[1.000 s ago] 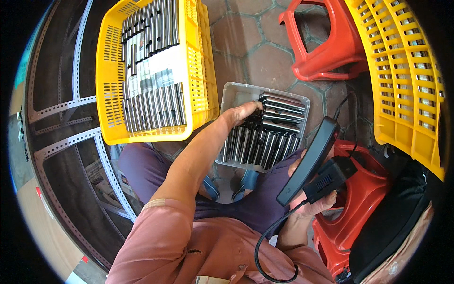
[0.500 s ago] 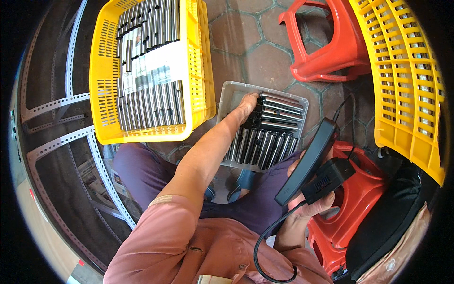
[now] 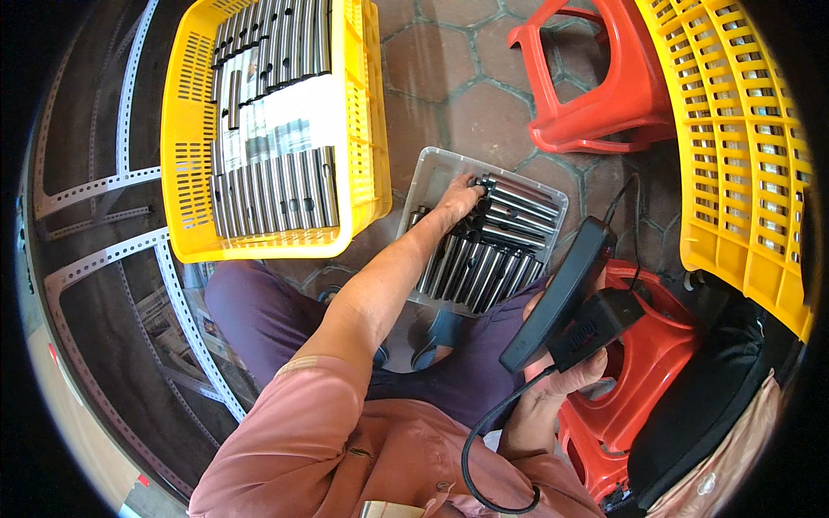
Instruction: The person sits on the floor and transfers metal rods from a yellow basket into a clear plastic container. They repeatedly pick up rods and place them into the container, organizing them as they go.
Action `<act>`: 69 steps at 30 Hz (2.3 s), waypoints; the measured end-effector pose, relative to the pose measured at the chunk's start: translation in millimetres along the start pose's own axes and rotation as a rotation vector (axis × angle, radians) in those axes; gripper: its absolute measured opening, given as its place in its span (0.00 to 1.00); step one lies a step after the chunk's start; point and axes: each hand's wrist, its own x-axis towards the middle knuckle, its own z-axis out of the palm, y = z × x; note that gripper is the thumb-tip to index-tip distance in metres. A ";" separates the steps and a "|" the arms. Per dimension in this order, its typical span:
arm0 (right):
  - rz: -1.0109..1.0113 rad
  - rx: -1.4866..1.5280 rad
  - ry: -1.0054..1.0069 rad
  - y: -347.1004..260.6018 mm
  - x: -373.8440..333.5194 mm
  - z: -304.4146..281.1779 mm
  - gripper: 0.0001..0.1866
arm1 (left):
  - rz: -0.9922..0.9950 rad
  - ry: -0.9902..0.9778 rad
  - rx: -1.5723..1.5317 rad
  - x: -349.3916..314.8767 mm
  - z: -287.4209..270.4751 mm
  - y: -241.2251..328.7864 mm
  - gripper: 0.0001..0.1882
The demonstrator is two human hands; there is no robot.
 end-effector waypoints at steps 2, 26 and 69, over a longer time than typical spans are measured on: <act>0.002 -0.013 0.014 -0.4 -3.3 -1.6 0.54 | 0.019 0.159 0.104 9.6 -0.9 -11.1 0.30; -0.002 -0.292 0.130 2.4 2.5 11.1 0.51 | 0.146 0.050 0.390 -61.4 -11.3 15.3 0.25; 0.000 -0.269 -0.029 30.3 -3.2 28.7 0.45 | -0.117 0.879 0.582 4.4 -398.4 154.2 0.57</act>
